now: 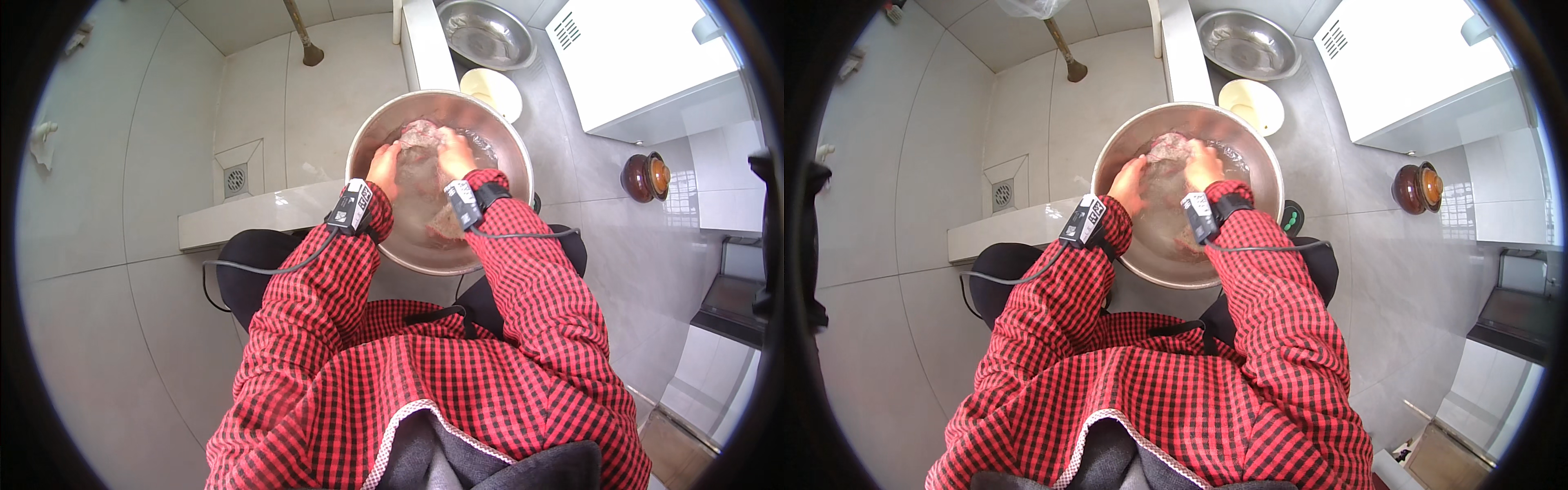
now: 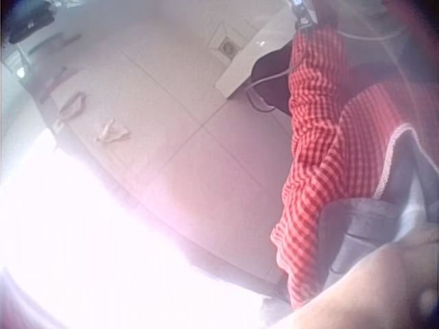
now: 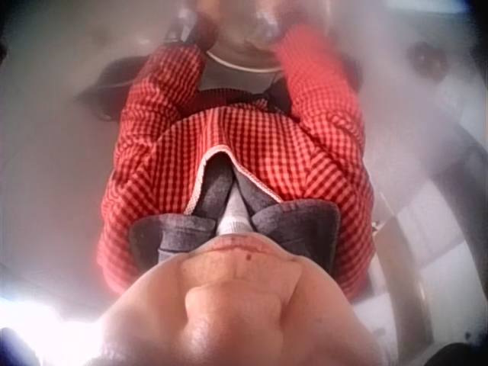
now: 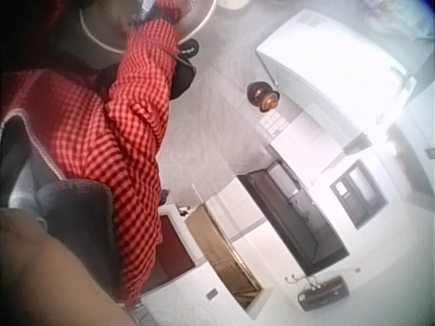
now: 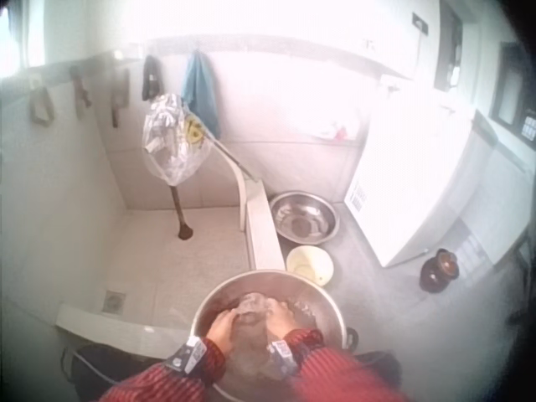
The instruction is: The person sits on the floor and washes a white cloth by hand in a metal basin filled with water. They repeatedly submerge, scrub, and wring the cloth, then lift it to hang on a wall hook before returning to continue washing.
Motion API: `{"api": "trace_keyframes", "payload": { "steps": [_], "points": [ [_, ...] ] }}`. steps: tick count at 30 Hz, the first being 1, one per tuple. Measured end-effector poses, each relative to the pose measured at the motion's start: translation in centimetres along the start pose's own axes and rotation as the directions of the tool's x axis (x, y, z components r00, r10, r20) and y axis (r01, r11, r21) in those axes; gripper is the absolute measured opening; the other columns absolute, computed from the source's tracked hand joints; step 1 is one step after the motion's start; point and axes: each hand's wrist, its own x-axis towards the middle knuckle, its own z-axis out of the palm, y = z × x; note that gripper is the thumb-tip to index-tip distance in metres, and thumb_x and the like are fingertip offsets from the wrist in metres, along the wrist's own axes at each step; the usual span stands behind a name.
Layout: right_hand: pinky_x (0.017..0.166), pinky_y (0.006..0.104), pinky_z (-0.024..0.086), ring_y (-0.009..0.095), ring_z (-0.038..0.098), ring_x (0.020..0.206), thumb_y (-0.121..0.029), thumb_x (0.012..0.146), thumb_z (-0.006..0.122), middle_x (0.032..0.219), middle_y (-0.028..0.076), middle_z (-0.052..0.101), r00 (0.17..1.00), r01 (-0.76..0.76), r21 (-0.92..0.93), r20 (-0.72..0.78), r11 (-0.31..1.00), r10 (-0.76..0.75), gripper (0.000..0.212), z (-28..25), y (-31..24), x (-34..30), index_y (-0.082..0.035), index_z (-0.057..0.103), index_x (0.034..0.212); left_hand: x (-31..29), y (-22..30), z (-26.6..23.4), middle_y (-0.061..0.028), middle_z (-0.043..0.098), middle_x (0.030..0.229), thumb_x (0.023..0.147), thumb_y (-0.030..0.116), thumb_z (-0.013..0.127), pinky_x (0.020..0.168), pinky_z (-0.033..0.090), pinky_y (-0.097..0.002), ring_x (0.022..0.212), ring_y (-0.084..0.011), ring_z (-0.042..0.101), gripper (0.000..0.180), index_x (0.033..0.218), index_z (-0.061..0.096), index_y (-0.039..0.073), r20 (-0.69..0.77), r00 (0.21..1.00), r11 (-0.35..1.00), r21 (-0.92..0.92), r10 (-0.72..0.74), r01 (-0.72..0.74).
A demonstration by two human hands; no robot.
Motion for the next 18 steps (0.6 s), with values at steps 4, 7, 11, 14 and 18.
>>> {"api": "trace_keyframes", "payload": {
  "steps": [4, 7, 11, 14, 18],
  "points": [
    [0.068, 0.0328, 0.045, 0.024, 0.059, 0.076, -0.007, 0.073, 0.05, 0.082, 0.014, 0.061, 0.932, 0.244, 0.401, 0.154, 0.883, -0.327, 0.016, 0.5, -3.9, -2.1, -0.003, 0.06, 0.085, 0.8, -1.1, -0.8, -0.0073, 0.039, 0.123, 0.087, 0.038, 0.041, 0.091, 0.023, -0.0574, 0.115, -0.0256, 0.036, 0.043, 0.121, 0.037, 0.012, 0.145, 0.988, 0.984, -0.175, 0.048, -0.022],
    [0.059, 0.0282, 0.043, 0.016, 0.054, 0.062, -0.011, 0.072, 0.054, 0.068, 0.009, 0.058, 0.884, 0.038, 0.715, 0.302, 0.698, -0.357, 0.011, -0.5, -7.2, -3.7, -0.002, 0.058, 0.074, 1.3, -1.0, -1.4, -0.0096, 0.055, 0.093, 0.085, 0.044, 0.043, 0.079, 0.041, -0.0425, 0.09, -0.0229, 0.053, 0.042, 0.103, 0.049, 0.006, 0.193, 0.966, 0.958, -0.262, 0.172, -0.118],
    [0.054, 0.0223, 0.038, 0.007, 0.046, 0.059, -0.016, 0.079, 0.056, 0.06, -0.002, 0.051, 0.88, 0.267, 0.61, 0.162, 0.746, -0.447, 0.016, -1.8, -9.5, -5.5, -0.003, 0.056, 0.07, 2.1, -1.2, -1.7, -0.0107, 0.056, 0.087, 0.083, 0.048, 0.043, 0.072, 0.045, -0.0401, 0.081, -0.0241, 0.056, 0.047, 0.097, 0.052, 0.005, 0.2, 0.979, 0.881, -0.471, 0.048, 0.053],
    [0.054, 0.0328, 0.041, 0.023, 0.053, 0.058, -0.025, 0.078, 0.057, 0.061, 0.011, 0.055, 0.908, 0.376, 0.423, 0.008, 0.825, -0.418, 0.022, -2.1, -9.8, -6.0, -0.004, 0.058, 0.073, 3.0, -1.6, -1.7, -0.0102, 0.056, 0.084, 0.082, 0.043, 0.048, 0.069, 0.045, -0.0396, 0.078, -0.0247, 0.056, 0.04, 0.096, 0.053, 0.006, 0.173, 0.945, 0.958, -0.121, 0.279, -0.261],
    [0.056, 0.0373, 0.044, 0.032, 0.057, 0.062, -0.026, 0.08, 0.053, 0.067, 0.017, 0.058, 0.875, 0.485, 0.265, -0.142, 0.834, -0.463, 0.024, -2.0, -9.3, -5.5, -0.003, 0.059, 0.076, 3.0, -2.0, -1.1, -0.009, 0.056, 0.081, 0.079, 0.043, 0.051, 0.064, 0.045, -0.0378, 0.073, -0.0248, 0.056, 0.04, 0.096, 0.053, 0.006, 0.352, 0.659, 0.473, 0.484, 0.665, -0.736]
  ]
}}
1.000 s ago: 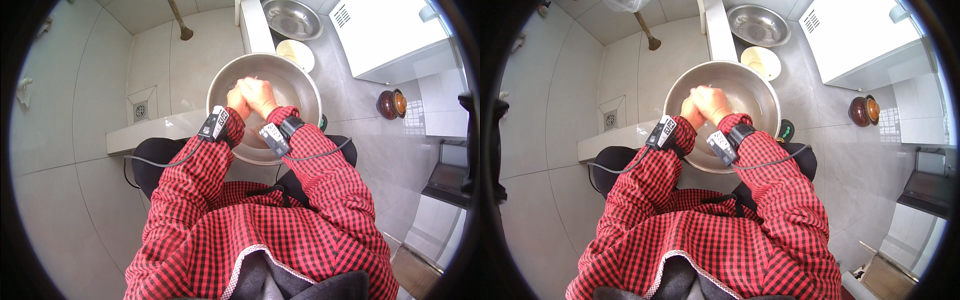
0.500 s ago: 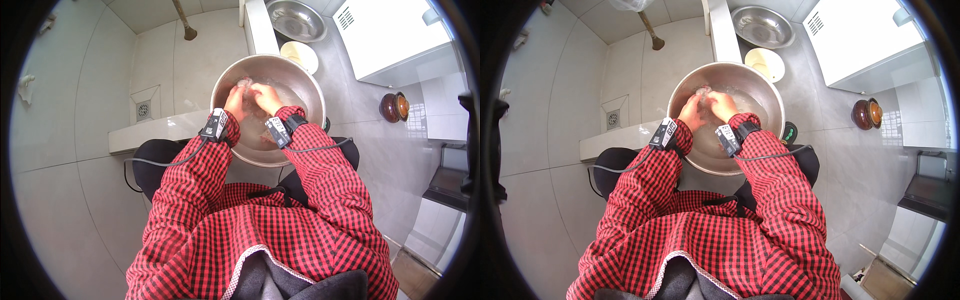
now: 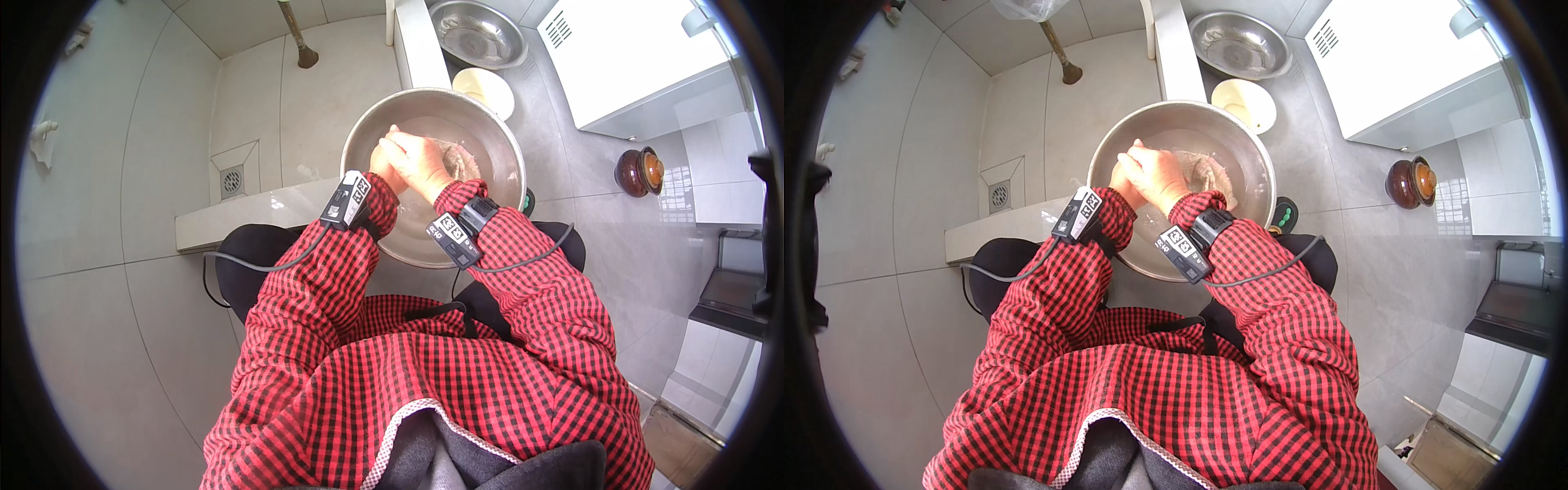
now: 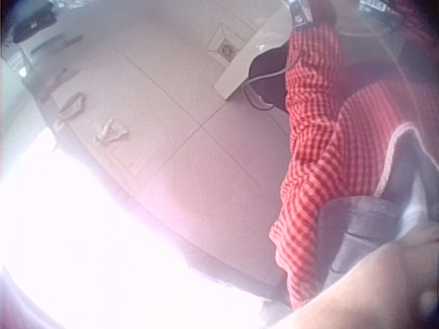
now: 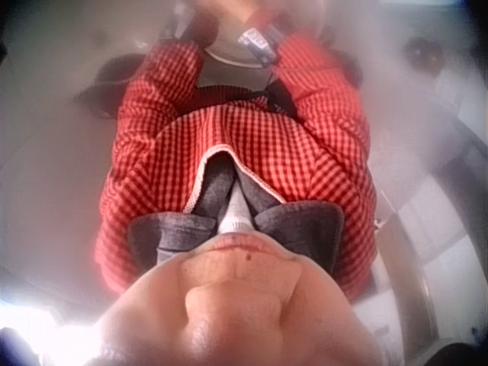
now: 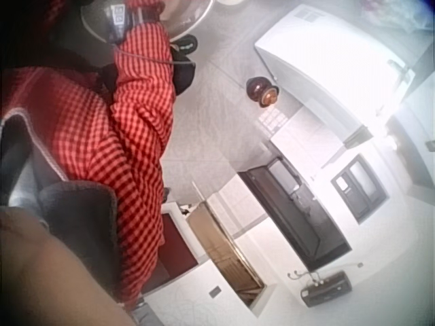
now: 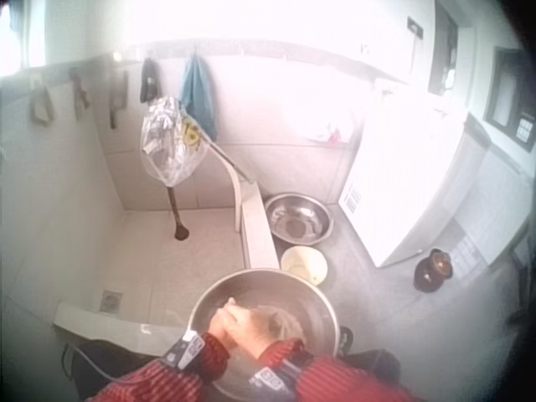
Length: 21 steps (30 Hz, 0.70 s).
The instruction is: The person sits on the floor and washes a white cloth by hand in a metal basin filled with water. They repeatedly submerge, scrub, and wring the cloth, then lift it to hang on a wall hook before returning to continue washing.
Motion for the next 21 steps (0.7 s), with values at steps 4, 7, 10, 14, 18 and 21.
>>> {"api": "trace_keyframes", "payload": {
  "steps": [4, 7, 10, 14, 18, 21],
  "points": [
    [0.059, 0.0378, 0.044, 0.034, 0.057, 0.066, -0.025, 0.082, 0.05, 0.071, 0.018, 0.058, 0.995, -0.098, -0.081, -0.011, 0.992, 0.097, 0.026, -0.7, 1.9, 0.4, 0.0, 0.058, 0.078, 0.3, 3.0, 0.9, -0.0078, 0.055, 0.08, 0.081, 0.034, 0.052, 0.061, 0.045, -0.0356, 0.071, -0.0218, 0.055, 0.029, 0.088, 0.053, 0.006, 0.142, 0.828, 0.663, -0.533, -0.542, 0.525],
    [0.063, 0.0374, 0.042, 0.034, 0.055, 0.068, -0.023, 0.083, 0.045, 0.072, 0.022, 0.057, 0.941, -0.34, -0.092, -0.021, 0.936, 0.339, 0.028, -1.8, 4.4, 0.2, 0.002, 0.057, 0.077, 0.5, 5.6, 1.7, -0.0033, 0.053, 0.07, 0.079, 0.023, 0.055, 0.051, 0.041, -0.0289, 0.057, -0.0142, 0.05, 0.016, 0.076, 0.054, 0.007, 0.057, 0.835, 0.552, -0.725, -0.547, 0.412],
    [0.067, 0.0329, 0.043, 0.024, 0.056, 0.075, -0.013, 0.075, 0.053, 0.079, 0.015, 0.058, 0.917, -0.39, -0.02, 0.081, 0.921, 0.39, 0.02, -1.3, 6.6, -2.7, -0.002, 0.053, 0.091, 0.4, 6.0, -0.3, 0.0011, 0.048, 0.056, 0.079, 0.021, 0.057, 0.049, 0.034, -0.0237, 0.052, -0.0089, 0.044, 0.025, 0.057, 0.053, 0.009, -0.082, 0.83, 0.718, -0.553, -0.552, 0.423],
    [0.071, 0.0295, 0.043, 0.018, 0.054, 0.082, -0.003, 0.068, 0.056, 0.084, 0.009, 0.056, 0.863, -0.43, -0.02, 0.285, 0.903, 0.417, 0.032, -1.1, 8.9, -5.5, -0.004, 0.048, 0.099, -0.3, 3.5, -2.0, -0.001, 0.053, 0.064, 0.075, 0.025, 0.06, 0.056, 0.037, -0.0259, 0.063, -0.0103, 0.048, 0.021, 0.069, 0.06, 0.005, -0.009, 0.795, 0.772, -0.246, -0.607, 0.587],
    [0.076, 0.0341, 0.043, 0.026, 0.054, 0.088, -0.006, 0.069, 0.053, 0.089, 0.014, 0.056, 0.837, -0.446, -0.325, 0.177, 0.834, 0.517, 0.031, -0.7, 9.9, -6.5, -0.006, 0.049, 0.101, -1.2, 1.1, 0.1, -0.0093, 0.052, 0.096, 0.072, 0.025, 0.061, 0.071, 0.04, -0.0329, 0.084, -0.0187, 0.049, 0.045, 0.107, 0.047, 0.0, 0.039, 0.702, 0.661, -0.303, -0.711, 0.686],
    [0.076, 0.037, 0.042, 0.032, 0.055, 0.087, -0.003, 0.069, 0.05, 0.086, 0.017, 0.058, 0.89, -0.356, -0.288, 0.185, 0.889, 0.417, 0.023, -0.5, 10.1, -6.2, -0.005, 0.054, 0.092, -1.8, 0.4, 1.7, -0.0136, 0.038, 0.121, 0.075, 0.035, 0.056, 0.087, 0.032, -0.0519, 0.111, -0.0312, 0.038, 0.059, 0.123, 0.034, 0.006, 0.05, 0.578, 0.558, -0.204, -0.815, 0.805]
  ]
}}
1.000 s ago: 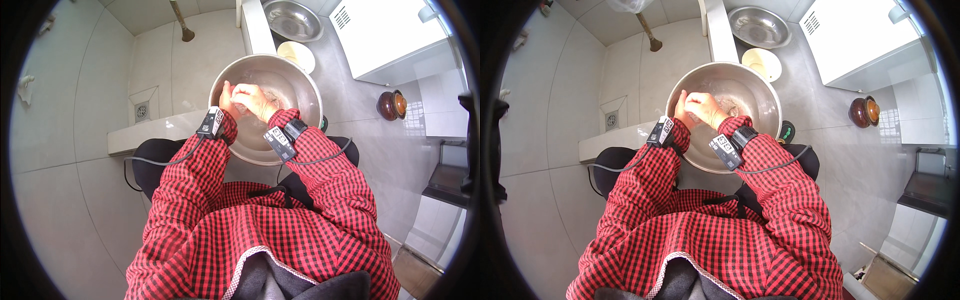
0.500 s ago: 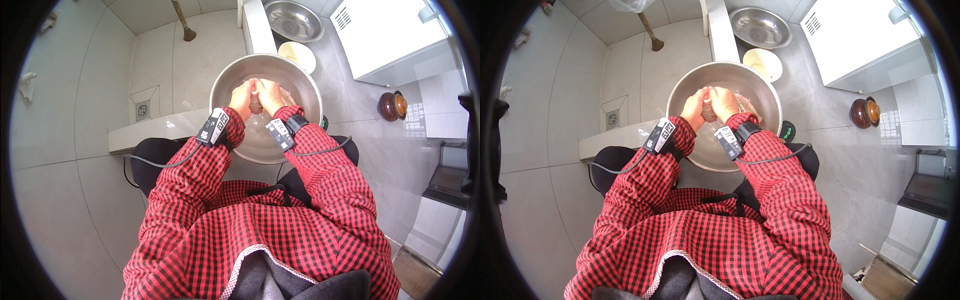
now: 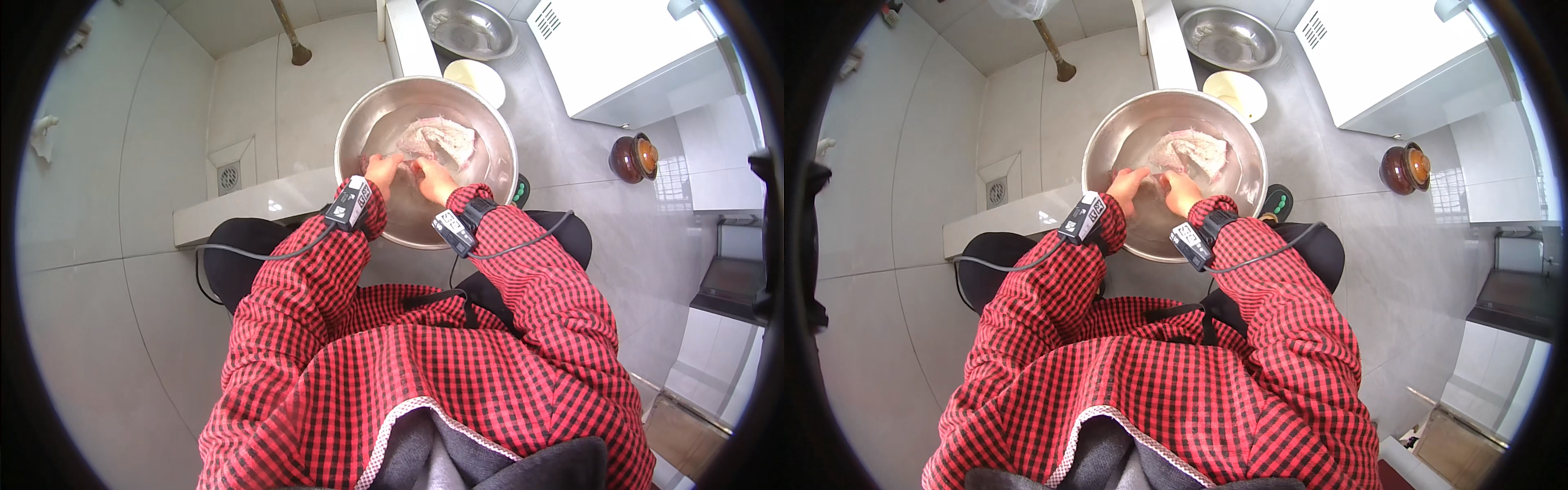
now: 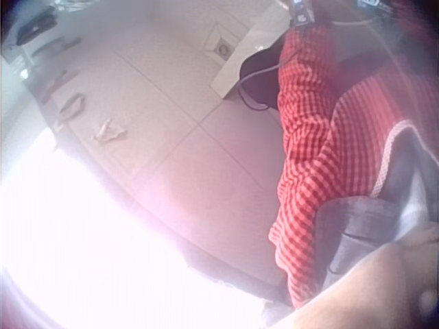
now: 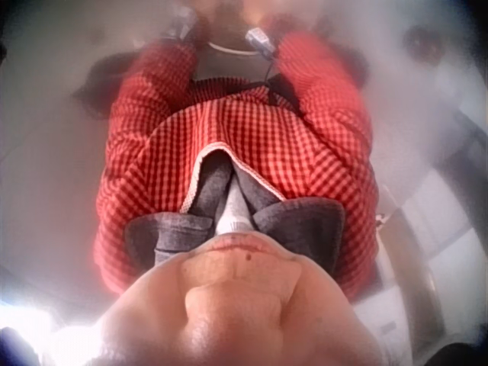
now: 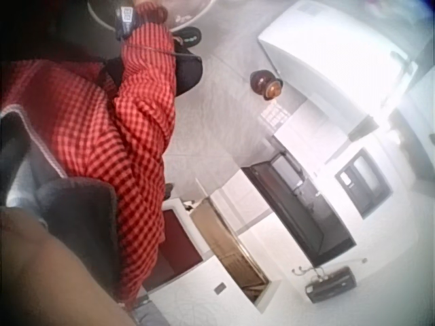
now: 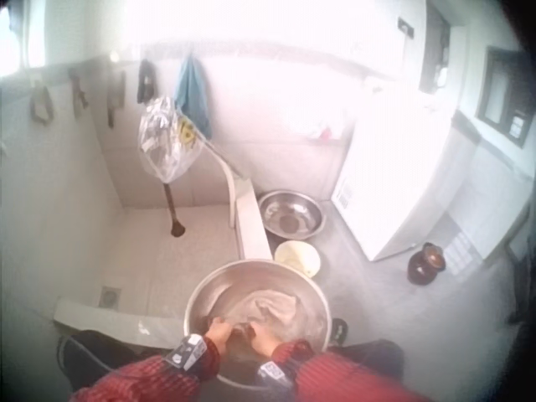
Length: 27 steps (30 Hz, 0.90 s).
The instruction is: The person sits on the floor and washes a white cloth by hand in a metal basin filled with water. They repeatedly submerge, scrub, and wring the cloth, then lift it to hang on a wall hook before returning to continue washing.
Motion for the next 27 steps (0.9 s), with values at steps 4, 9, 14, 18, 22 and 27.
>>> {"api": "trace_keyframes", "payload": {
  "steps": [4, 9, 14, 18, 22, 27],
  "points": [
    [0.067, 0.0328, 0.044, 0.024, 0.057, 0.074, 0.002, 0.068, 0.049, 0.075, 0.011, 0.059, 0.993, -0.118, 0.44, 0.066, 0.89, 0.099, 0.013, -1.0, -1.6, 0.5, -0.003, 0.057, 0.077, -0.2, -0.7, -0.1, -0.0147, 0.033, 0.125, 0.08, 0.042, 0.048, 0.087, 0.026, -0.06, 0.117, -0.0352, 0.03, 0.056, 0.122, 0.034, 0.009, 0.113, 0.994, 1.0, 0.011, 0.009, -0.011],
    [0.059, 0.0242, 0.044, 0.011, 0.053, 0.067, 0.0, 0.074, 0.051, 0.071, 0.003, 0.054, 0.973, -0.133, 0.801, 0.217, 0.584, -0.076, 0.004, -3.5, -6.4, -0.4, -0.002, 0.054, 0.077, -0.7, 0.1, -0.9, -0.012, 0.049, 0.107, 0.087, 0.045, 0.034, 0.082, 0.037, -0.0507, 0.099, -0.029, 0.048, 0.045, 0.112, 0.044, 0.009, 0.36, 0.921, 0.883, -0.371, -0.15, 0.289],
    [0.054, 0.0243, 0.044, 0.011, 0.054, 0.061, -0.008, 0.078, 0.055, 0.067, 0.005, 0.055, 0.968, 0.248, 0.469, -0.09, 0.847, -0.234, 0.006, -4.6, -9.6, -2.8, -0.002, 0.054, 0.08, -1.7, 1.1, -0.2, -0.0107, 0.057, 0.087, 0.092, 0.037, 0.029, 0.067, 0.046, -0.0327, 0.078, -0.0216, 0.057, 0.04, 0.1, 0.05, 0.004, 0.477, 0.85, 0.776, -0.615, 0.224, 0.14],
    [0.056, 0.0315, 0.045, 0.018, 0.057, 0.06, -0.009, 0.082, 0.047, 0.069, 0.01, 0.056, 0.986, 0.153, 0.573, -0.138, 0.805, -0.09, 0.01, -4.5, -9.8, -3.1, -0.007, 0.05, 0.092, -2.5, 1.8, 0.1, -0.0087, 0.058, 0.08, 0.089, 0.037, 0.035, 0.062, 0.046, -0.0312, 0.072, -0.0198, 0.058, 0.037, 0.095, 0.052, 0.004, 0.399, 0.614, 0.564, 0.249, 0.681, -0.788],
    [0.059, 0.0397, 0.044, 0.033, 0.057, 0.066, -0.015, 0.084, 0.042, 0.073, 0.018, 0.057, 0.899, 0.336, 0.136, -0.34, 0.932, -0.275, 0.013, -3.8, -7.9, -2.2, -0.009, 0.048, 0.094, -4.4, 2.6, 0.9, -0.0037, 0.056, 0.073, 0.085, 0.036, 0.039, 0.046, 0.039, -0.0282, 0.061, -0.0148, 0.052, 0.032, 0.085, 0.053, 0.007, 0.286, 0.663, 0.599, 0.285, 0.692, -0.748],
    [0.068, 0.0429, 0.043, 0.033, 0.058, 0.075, -0.023, 0.081, 0.044, 0.072, 0.019, 0.059, 0.991, -0.076, 0.048, 0.118, 0.996, 0.07, 0.025, -4.6, -2.3, 0.2, -0.006, 0.048, 0.099, -5.5, 2.3, 2.9, -0.0017, 0.055, 0.078, 0.082, 0.031, 0.043, 0.049, 0.04, -0.0341, 0.067, -0.0171, 0.054, 0.024, 0.084, 0.054, 0.01, 0.215, 0.976, 0.999, 0.007, 0.044, -0.046]
  ]
}}
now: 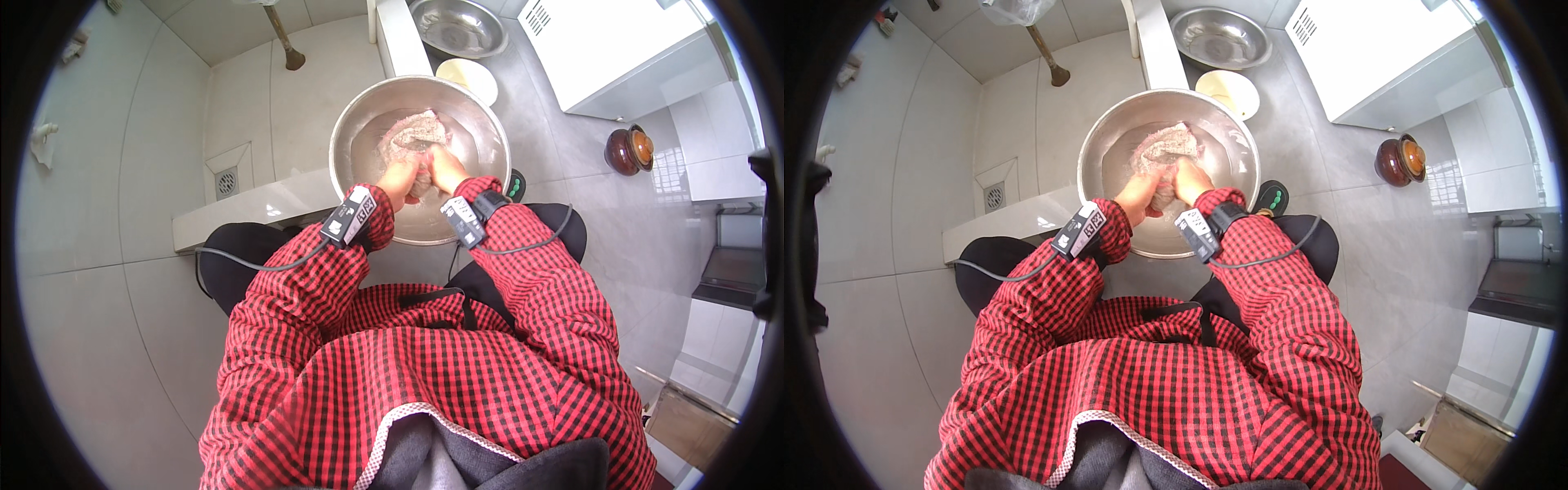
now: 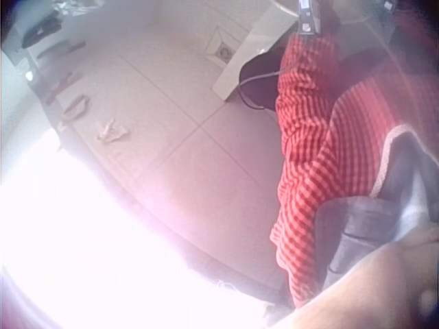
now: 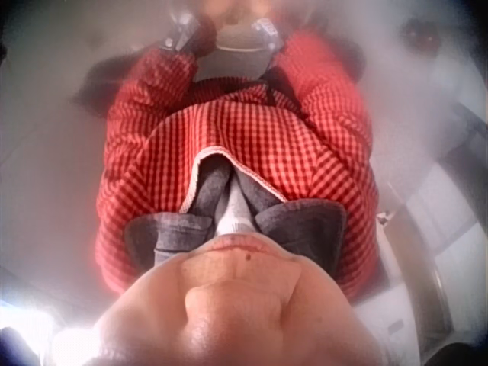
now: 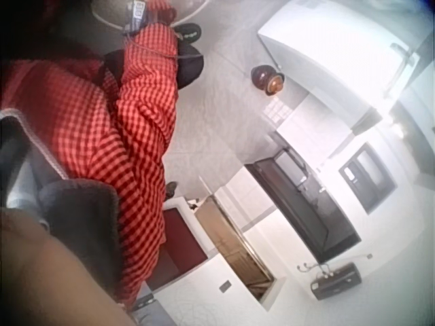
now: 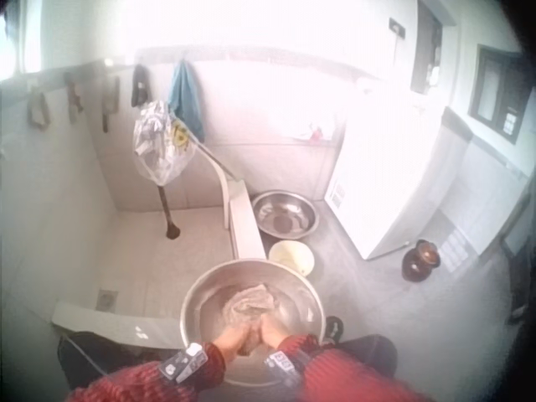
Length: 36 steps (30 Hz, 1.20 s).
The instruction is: The person sits on the floor and washes a white cloth by hand in a metal basin filled with water. They repeatedly submerge, scrub, and wring the cloth, then lift it to hang on a wall hook before returning to continue washing.
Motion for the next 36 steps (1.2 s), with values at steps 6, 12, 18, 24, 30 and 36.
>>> {"api": "trace_keyframes", "payload": {
  "steps": [6, 12, 18, 24, 30, 36],
  "points": [
    [0.08, 0.0431, 0.042, 0.038, 0.053, 0.092, -0.028, 0.081, 0.045, 0.102, 0.021, 0.052, 0.981, -0.179, -0.257, -0.12, 0.95, 0.153, 0.035, -1.6, 2.6, 2.8, -0.005, 0.048, 0.108, 3.4, -2.2, -3.5, -0.0099, 0.057, 0.1, 0.074, 0.024, 0.053, 0.075, 0.043, -0.0327, 0.089, -0.0244, 0.055, 0.035, 0.105, 0.053, 0.006, 0.234, 0.95, 0.6, 0.737, 0.205, -0.311],
    [0.083, 0.0445, 0.04, 0.035, 0.051, 0.095, -0.024, 0.081, 0.043, 0.098, 0.02, 0.055, 0.949, 0.251, -0.263, -0.125, 0.932, -0.291, 0.027, 0.4, 1.6, 5.5, -0.007, 0.058, 0.096, 5.8, -3.9, -3.5, -0.012, 0.058, 0.094, 0.072, 0.013, 0.055, 0.075, 0.043, -0.0327, 0.085, -0.0212, 0.054, 0.027, 0.096, 0.056, 0.002, -0.254, 0.951, 0.984, 0.077, 0.176, -0.161],
    [0.083, 0.0406, 0.042, 0.034, 0.055, 0.093, -0.028, 0.077, 0.048, 0.086, 0.023, 0.059, 0.961, -0.236, -0.125, -0.175, 0.964, 0.212, 0.029, 0.1, 1.9, 4.7, -0.004, 0.062, 0.087, 7.5, -4.4, -7.3, -0.0101, 0.057, 0.089, 0.077, 0.014, 0.053, 0.074, 0.042, -0.0347, 0.083, -0.0197, 0.053, 0.024, 0.095, 0.055, -0.002, -0.162, 0.948, 0.95, -0.112, 0.273, -0.292],
    [0.077, 0.0358, 0.044, 0.029, 0.054, 0.089, -0.019, 0.081, 0.05, 0.088, 0.018, 0.057, 0.996, 0.092, 0.102, -0.011, 0.991, -0.091, 0.032, 2.5, -1.1, 2.9, -0.004, 0.049, 0.11, 6.5, -4.4, -5.1, -0.0163, 0.053, 0.104, 0.08, 0.03, 0.046, 0.081, 0.038, -0.0369, 0.094, -0.0256, 0.05, 0.045, 0.111, 0.045, -0.003, -0.294, 0.943, 0.981, -0.064, 0.158, -0.184],
    [0.042, 0.0201, 0.036, 0.005, 0.041, 0.047, -0.03, 0.082, 0.056, 0.064, -0.001, 0.049, 0.967, -0.17, 0.835, 0.243, 0.523, -0.074, 0.024, 2.5, -6.1, 1.1, -0.006, 0.054, 0.081, 3.2, -2.0, -4.8, -0.0055, 0.053, 0.081, 0.086, 0.053, 0.028, 0.059, 0.044, -0.0377, 0.069, -0.0209, 0.052, 0.046, 0.099, 0.049, 0.014, 0.046, 0.998, 0.795, -0.606, 0.053, -0.014],
    [0.052, 0.0355, 0.043, 0.026, 0.056, 0.058, -0.032, 0.081, 0.051, 0.063, 0.012, 0.057, 0.958, 0.28, 0.442, -0.184, 0.852, -0.219, 0.031, 1.7, -8.7, 0.0, -0.003, 0.057, 0.071, 5.0, -1.3, -4.5, -0.0097, 0.056, 0.085, 0.087, 0.04, 0.041, 0.065, 0.046, -0.039, 0.08, -0.0251, 0.055, 0.036, 0.096, 0.049, 0.006, 0.061, 0.975, 0.667, -0.738, 0.213, -0.1]
  ]
}}
